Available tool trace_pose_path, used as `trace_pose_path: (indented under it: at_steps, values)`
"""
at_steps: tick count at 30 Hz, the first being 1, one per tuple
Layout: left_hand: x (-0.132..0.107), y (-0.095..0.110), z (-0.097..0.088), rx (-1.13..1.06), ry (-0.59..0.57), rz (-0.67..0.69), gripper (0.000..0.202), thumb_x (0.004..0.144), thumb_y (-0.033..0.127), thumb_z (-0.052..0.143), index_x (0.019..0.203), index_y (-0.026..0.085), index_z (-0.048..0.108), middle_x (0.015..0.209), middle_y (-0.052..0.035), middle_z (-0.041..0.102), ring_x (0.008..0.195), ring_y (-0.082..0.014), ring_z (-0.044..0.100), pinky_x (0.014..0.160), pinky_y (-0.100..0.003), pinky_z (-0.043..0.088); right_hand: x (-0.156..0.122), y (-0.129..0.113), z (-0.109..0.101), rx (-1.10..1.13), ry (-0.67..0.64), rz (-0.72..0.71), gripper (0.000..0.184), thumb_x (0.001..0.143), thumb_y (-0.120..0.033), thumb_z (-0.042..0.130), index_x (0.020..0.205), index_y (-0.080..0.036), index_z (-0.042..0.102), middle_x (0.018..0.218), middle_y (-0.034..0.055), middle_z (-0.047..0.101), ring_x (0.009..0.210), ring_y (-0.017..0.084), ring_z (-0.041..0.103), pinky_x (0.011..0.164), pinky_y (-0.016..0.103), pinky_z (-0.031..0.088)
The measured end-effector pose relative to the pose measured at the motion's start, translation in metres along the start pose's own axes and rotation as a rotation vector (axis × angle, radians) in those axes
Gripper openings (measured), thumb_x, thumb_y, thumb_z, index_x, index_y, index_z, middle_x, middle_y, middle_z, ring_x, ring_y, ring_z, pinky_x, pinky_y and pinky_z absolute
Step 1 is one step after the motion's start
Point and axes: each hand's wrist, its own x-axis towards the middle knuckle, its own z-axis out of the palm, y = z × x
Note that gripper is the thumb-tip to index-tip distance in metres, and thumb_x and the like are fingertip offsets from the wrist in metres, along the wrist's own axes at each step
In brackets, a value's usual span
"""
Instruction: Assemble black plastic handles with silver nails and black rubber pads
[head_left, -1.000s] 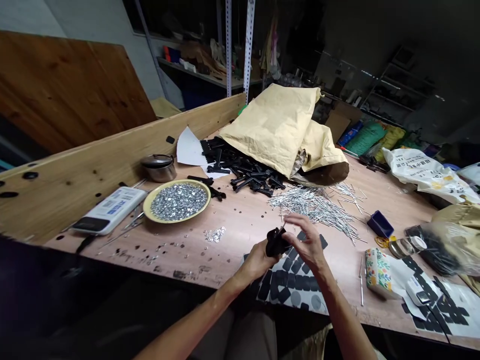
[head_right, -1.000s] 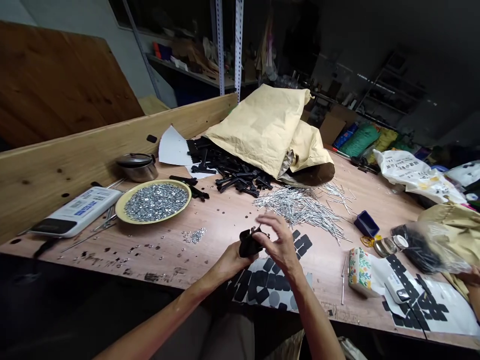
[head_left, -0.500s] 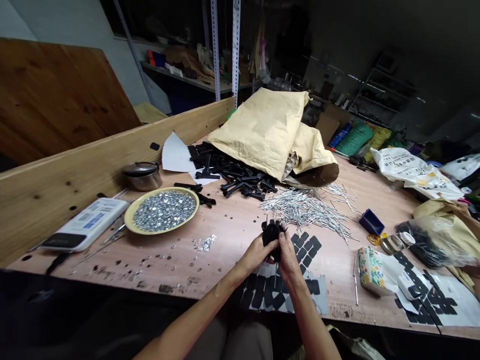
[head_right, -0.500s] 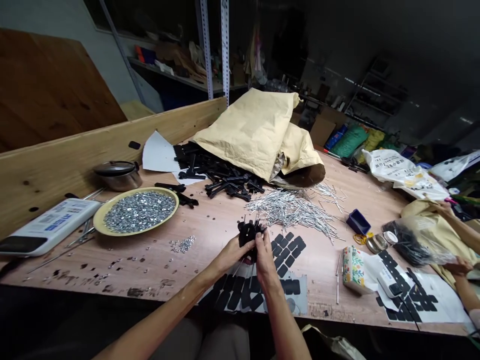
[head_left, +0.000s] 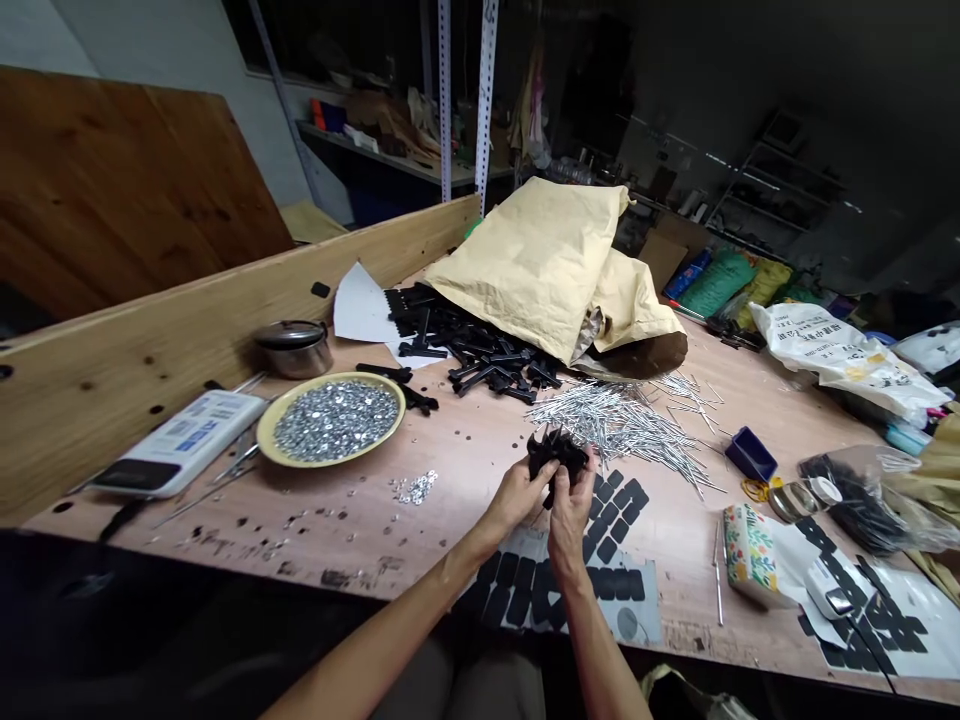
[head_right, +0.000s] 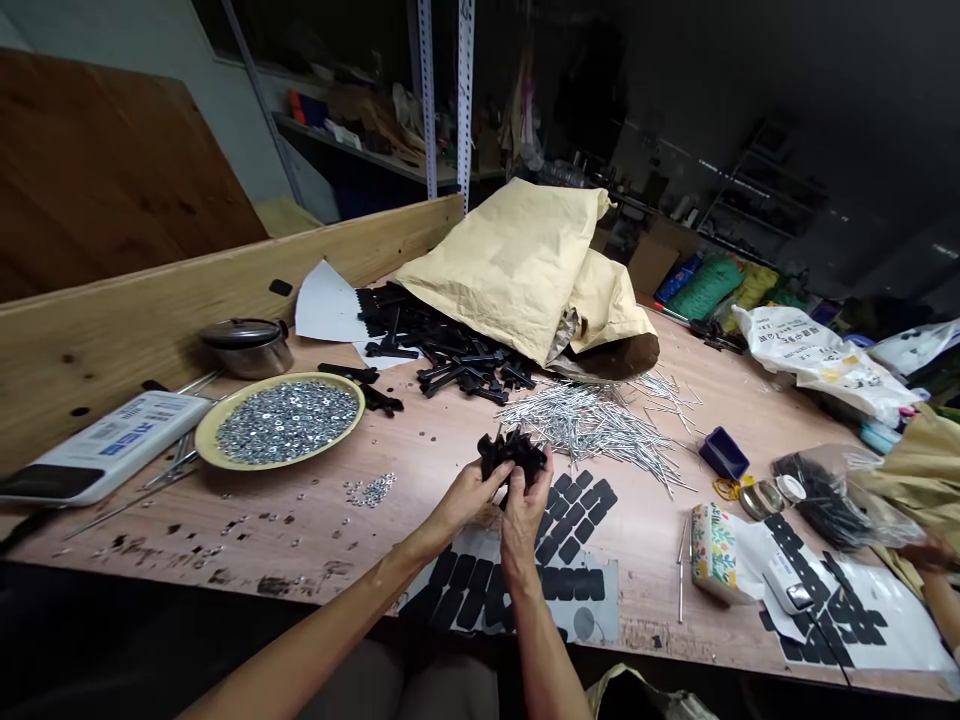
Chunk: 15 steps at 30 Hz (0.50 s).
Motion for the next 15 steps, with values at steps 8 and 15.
trace_pose_path:
  at_steps: [8, 15]
  values:
    - [-0.01, 0.003, -0.004, -0.028, -0.012, -0.038, 0.04, 0.071, 0.047, 0.057, 0.089, 0.013, 0.067, 0.087, -0.009, 0.072, 0.093, -0.0265, 0.063, 0.079, -0.033, 0.048, -0.008, -0.007, 0.004, -0.01, -0.045, 0.039, 0.054, 0.081, -0.045, 0.052, 0.127, -0.021, 0.043, 0.123, 0.0095, 0.056, 0.116, 0.019, 0.051, 0.102, 0.036, 0.037]
    - [-0.015, 0.002, 0.005, -0.03, 0.07, -0.048, 0.037, 0.07, 0.042, 0.059, 0.093, 0.013, 0.065, 0.1, -0.0148, 0.069, 0.108, -0.0304, 0.057, 0.091, -0.037, 0.043, -0.007, 0.006, 0.01, -0.019, -0.036, 0.091, 0.056, 0.079, -0.049, 0.05, 0.125, -0.017, 0.044, 0.114, 0.011, 0.06, 0.101, 0.02, 0.059, 0.089, 0.034, 0.046]
